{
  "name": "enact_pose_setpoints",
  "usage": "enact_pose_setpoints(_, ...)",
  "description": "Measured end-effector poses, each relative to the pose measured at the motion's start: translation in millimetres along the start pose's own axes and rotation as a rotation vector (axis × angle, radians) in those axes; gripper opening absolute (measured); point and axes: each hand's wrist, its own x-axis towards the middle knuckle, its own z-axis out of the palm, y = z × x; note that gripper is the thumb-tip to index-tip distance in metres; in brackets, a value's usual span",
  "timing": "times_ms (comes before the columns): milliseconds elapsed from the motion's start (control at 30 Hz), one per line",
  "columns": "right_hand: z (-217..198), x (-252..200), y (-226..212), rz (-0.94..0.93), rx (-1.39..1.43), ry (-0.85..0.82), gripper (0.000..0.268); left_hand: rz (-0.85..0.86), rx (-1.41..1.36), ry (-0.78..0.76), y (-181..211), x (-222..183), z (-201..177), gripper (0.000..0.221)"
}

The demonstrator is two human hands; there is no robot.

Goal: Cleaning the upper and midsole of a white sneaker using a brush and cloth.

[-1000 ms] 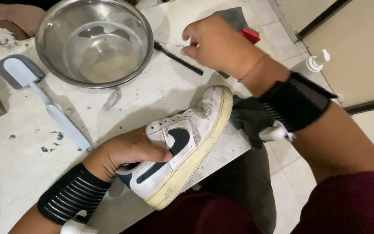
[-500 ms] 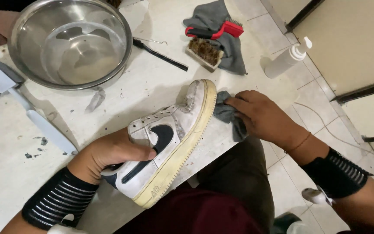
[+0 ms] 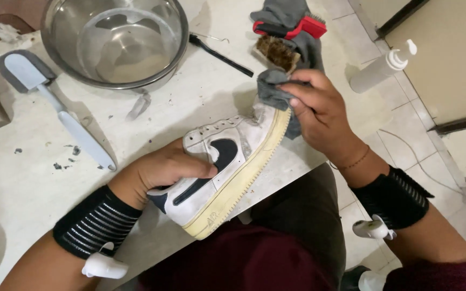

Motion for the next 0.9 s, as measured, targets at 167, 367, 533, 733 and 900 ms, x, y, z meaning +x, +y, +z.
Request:
enact_pose_setpoints(167, 9, -12, -37, -0.140, -0.091, -0.017, 0.026, 0.048, -0.098, -0.027, -1, 2, 0, 0.045)
enact_pose_setpoints(367, 45, -44, -76, -0.378, -0.147, -0.123, 0.023, 0.170, -0.096, -0.073, -23, 24, -15, 0.041)
enact_pose_setpoints(533, 51, -17, -131, -0.551, -0.084, -0.510, 0.020, 0.127, 0.066, -0.093, -5, 13, -15, 0.047)
enact_pose_setpoints(733, 46, -12, -126, -0.692, -0.107, -0.475, 0.013, 0.042, 0.046, -0.135, 5, 8, -10, 0.037)
enact_pose_setpoints(900, 6, -10, -43, -0.610, -0.348, -0.431, 0.028, -0.030, 0.157, -0.176, 12, 8, -13, 0.020)
